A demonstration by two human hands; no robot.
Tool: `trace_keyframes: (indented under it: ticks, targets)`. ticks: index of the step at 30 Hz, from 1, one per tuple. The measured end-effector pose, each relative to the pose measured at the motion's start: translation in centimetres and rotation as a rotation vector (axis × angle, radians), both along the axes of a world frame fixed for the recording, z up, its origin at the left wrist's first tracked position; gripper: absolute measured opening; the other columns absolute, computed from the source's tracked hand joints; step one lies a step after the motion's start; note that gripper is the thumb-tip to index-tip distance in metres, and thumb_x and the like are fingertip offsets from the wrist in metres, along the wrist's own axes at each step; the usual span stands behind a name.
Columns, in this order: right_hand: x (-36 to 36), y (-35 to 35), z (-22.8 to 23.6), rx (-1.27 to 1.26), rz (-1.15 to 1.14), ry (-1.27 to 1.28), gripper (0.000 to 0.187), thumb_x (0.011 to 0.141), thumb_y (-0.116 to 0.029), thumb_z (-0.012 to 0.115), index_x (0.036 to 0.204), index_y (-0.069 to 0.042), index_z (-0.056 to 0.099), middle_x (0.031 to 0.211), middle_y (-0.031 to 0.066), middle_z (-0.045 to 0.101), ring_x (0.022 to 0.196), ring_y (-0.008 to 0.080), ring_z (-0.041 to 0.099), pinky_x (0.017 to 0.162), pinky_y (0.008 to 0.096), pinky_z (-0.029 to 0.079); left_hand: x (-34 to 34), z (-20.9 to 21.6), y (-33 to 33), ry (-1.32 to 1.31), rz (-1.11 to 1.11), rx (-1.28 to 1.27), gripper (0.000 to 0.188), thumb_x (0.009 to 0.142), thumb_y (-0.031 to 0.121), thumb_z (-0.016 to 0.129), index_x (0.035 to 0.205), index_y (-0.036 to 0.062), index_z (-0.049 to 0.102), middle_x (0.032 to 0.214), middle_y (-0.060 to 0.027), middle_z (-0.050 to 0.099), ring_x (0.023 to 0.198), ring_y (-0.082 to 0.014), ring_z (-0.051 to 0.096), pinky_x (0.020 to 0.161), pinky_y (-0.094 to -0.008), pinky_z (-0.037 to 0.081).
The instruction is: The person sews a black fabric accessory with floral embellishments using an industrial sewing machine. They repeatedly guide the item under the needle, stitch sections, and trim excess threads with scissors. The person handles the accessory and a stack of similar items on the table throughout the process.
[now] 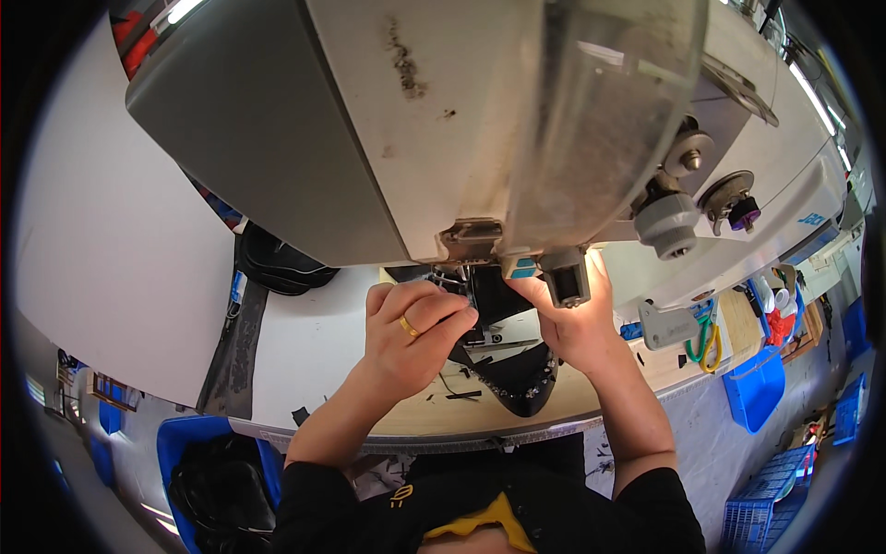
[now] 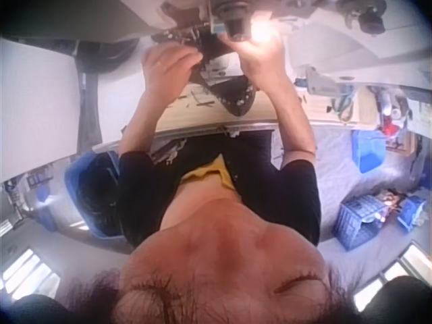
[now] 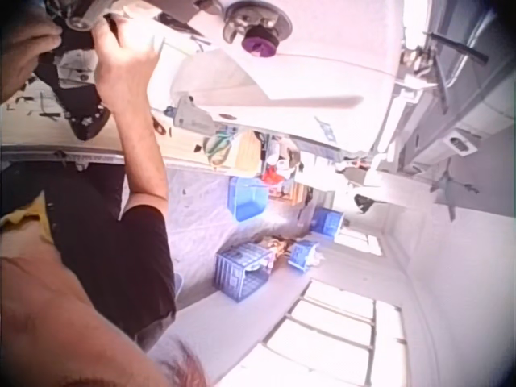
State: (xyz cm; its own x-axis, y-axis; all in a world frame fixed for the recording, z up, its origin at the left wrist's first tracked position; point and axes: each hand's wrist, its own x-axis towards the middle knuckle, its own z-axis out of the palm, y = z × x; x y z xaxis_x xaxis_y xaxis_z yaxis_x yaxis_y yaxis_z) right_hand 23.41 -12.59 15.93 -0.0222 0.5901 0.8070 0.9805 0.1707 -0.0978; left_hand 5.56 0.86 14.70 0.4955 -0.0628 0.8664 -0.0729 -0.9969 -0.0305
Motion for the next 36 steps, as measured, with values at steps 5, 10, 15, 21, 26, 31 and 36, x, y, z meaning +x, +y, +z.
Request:
trace_keyframes:
  ticks: [5, 10, 15, 21, 26, 31, 36]
  targets:
    - [0.5, 0.7, -0.5, 0.054, -0.009, -0.034, 0.038, 0.063, 0.001, 0.061, 0.099, -0.01, 0.069, 0.093, 0.0065, 0.064, 0.083, 0.0291, 0.059, 0.073, 0.0408, 0.042, 0.4, -0.3, 0.2, -0.026, 0.012, -0.013, 0.031, 0.057, -0.001, 0.067, 0.086, 0.0107, 0.069, 0.095, 0.0007, 0.066, 0.085, -0.0215, 0.059, 0.077, -0.0355, 0.04]
    - [0.7, 0.9, -0.8, 0.057, -0.007, -0.052, 0.034, 0.06, -0.003, 0.06, 0.092, -0.006, 0.067, 0.089, 0.006, 0.063, 0.08, 0.0283, 0.057, 0.07, 0.0402, 0.04, 0.1, -0.4, 0.4, -0.01, 0.029, -0.007, 0.035, 0.054, 0.004, 0.072, 0.088, 0.013, 0.069, 0.096, 0.0032, 0.064, 0.088, -0.0193, 0.059, 0.077, -0.0355, 0.036]
    - [0.6, 1.6, -0.8, 0.094, -0.045, -0.036, 0.029, 0.056, 0.002, 0.061, 0.084, -0.004, 0.064, 0.09, 0.0081, 0.063, 0.08, 0.0299, 0.057, 0.07, 0.0415, 0.042, 0.8, -1.0, 1.3, -0.047, 0.062, -0.022, 0.035, 0.056, 0.008, 0.076, 0.09, 0.0136, 0.07, 0.097, 0.0043, 0.063, 0.09, -0.02, 0.06, 0.078, -0.0363, 0.034]
    - [1.3, 1.8, -1.0, 0.055, -0.044, 0.011, 0.022, 0.06, 0.008, 0.063, 0.077, -0.007, 0.06, 0.083, 0.0108, 0.061, 0.076, 0.0357, 0.058, 0.065, 0.0447, 0.045, 1.0, -1.2, 0.8, -0.057, 0.08, -0.074, 0.031, 0.06, 0.011, 0.078, 0.09, 0.0141, 0.071, 0.097, 0.0037, 0.062, 0.091, -0.0219, 0.06, 0.079, -0.0383, 0.035]
    - [1.4, 2.0, -1.4, 0.057, -0.048, 0.011, 0.021, 0.063, 0.007, 0.063, 0.078, -0.008, 0.062, 0.083, 0.0117, 0.063, 0.076, 0.0363, 0.059, 0.067, 0.0443, 0.045, 1.0, -1.1, 0.7, -0.059, 0.085, -0.08, 0.03, 0.061, 0.011, 0.078, 0.089, 0.0144, 0.071, 0.095, 0.0041, 0.063, 0.091, -0.0219, 0.06, 0.079, -0.0385, 0.036]
    - [1.2, 2.3, -1.3, 0.081, -0.029, 0.071, 0.018, 0.067, 0.005, 0.063, 0.082, -0.005, 0.063, 0.083, 0.0124, 0.065, 0.077, 0.0373, 0.059, 0.07, 0.0442, 0.046, 1.3, -0.6, 0.3, -0.1, 0.107, -0.079, 0.024, 0.059, 0.006, 0.077, 0.081, 0.0103, 0.07, 0.087, -0.0002, 0.066, 0.083, -0.0228, 0.061, 0.078, -0.0356, 0.038]
    - [1.6, 3.2, -2.1, 0.081, -0.04, 0.135, 0.025, 0.058, 0.004, 0.063, 0.08, -0.007, 0.066, 0.084, 0.0086, 0.066, 0.079, 0.0311, 0.061, 0.073, 0.0427, 0.046, 1.6, -1.1, 0.5, -0.106, 0.129, -0.122, 0.018, 0.07, 0.012, 0.079, 0.085, 0.0138, 0.069, 0.089, 0.003, 0.064, 0.087, -0.0206, 0.063, 0.08, -0.0367, 0.037]
